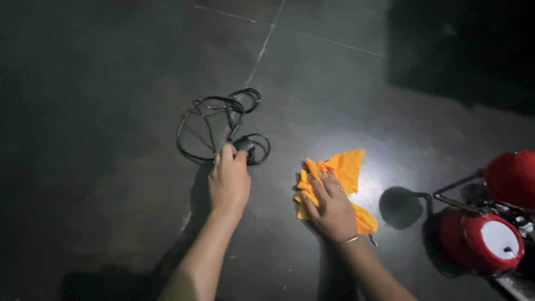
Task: The person wipes a black power adapter and a black power cable with an orange cloth. They handle the items one at a time, wiping the surfaces and the cable length, then place them back on the floor among other electronics.
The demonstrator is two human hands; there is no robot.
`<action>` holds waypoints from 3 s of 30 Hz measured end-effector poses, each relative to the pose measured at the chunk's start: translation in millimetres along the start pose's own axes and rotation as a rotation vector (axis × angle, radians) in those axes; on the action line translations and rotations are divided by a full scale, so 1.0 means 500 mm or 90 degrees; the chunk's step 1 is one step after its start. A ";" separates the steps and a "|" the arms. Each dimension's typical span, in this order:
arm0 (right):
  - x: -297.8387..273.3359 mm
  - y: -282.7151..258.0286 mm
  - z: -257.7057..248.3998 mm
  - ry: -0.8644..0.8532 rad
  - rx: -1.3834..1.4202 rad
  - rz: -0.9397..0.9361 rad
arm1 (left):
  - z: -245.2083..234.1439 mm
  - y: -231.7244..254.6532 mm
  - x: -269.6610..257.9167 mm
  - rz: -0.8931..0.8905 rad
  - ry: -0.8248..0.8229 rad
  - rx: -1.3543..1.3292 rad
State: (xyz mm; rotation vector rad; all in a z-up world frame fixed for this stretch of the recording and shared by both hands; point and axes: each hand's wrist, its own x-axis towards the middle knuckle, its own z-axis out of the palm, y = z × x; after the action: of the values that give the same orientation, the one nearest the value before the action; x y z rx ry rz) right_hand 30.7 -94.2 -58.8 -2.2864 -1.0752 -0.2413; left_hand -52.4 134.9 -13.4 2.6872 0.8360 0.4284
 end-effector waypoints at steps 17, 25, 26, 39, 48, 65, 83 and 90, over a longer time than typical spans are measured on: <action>0.041 0.021 0.011 -0.061 -0.302 0.129 | -0.007 -0.039 0.021 -0.107 -0.212 -0.228; 0.016 0.051 0.033 0.014 -0.155 0.113 | -0.014 0.008 0.015 0.047 0.009 -0.148; 0.012 0.051 0.034 0.013 -0.149 0.123 | -0.019 0.005 0.023 0.106 0.135 -0.068; -0.029 0.036 0.032 0.016 -0.165 0.138 | -0.001 0.003 0.013 0.103 0.099 0.188; -0.024 0.025 0.025 0.016 -0.099 0.160 | 0.058 -0.016 0.034 0.030 0.097 0.228; -0.060 0.062 0.010 0.296 0.411 0.483 | -0.053 0.226 -0.101 0.123 -0.053 -0.488; -0.058 0.045 -0.138 0.210 0.229 0.508 | 0.039 0.090 -0.048 0.186 -0.053 -0.023; -0.037 0.021 -0.052 0.201 -0.045 0.296 | 0.050 0.095 -0.031 0.208 -0.037 0.127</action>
State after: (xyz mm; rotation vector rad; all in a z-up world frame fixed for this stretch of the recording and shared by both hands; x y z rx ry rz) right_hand 28.7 -126.3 -49.8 -2.3818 -0.3688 -0.4353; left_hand -31.9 83.8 -22.4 3.0171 0.4420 0.3498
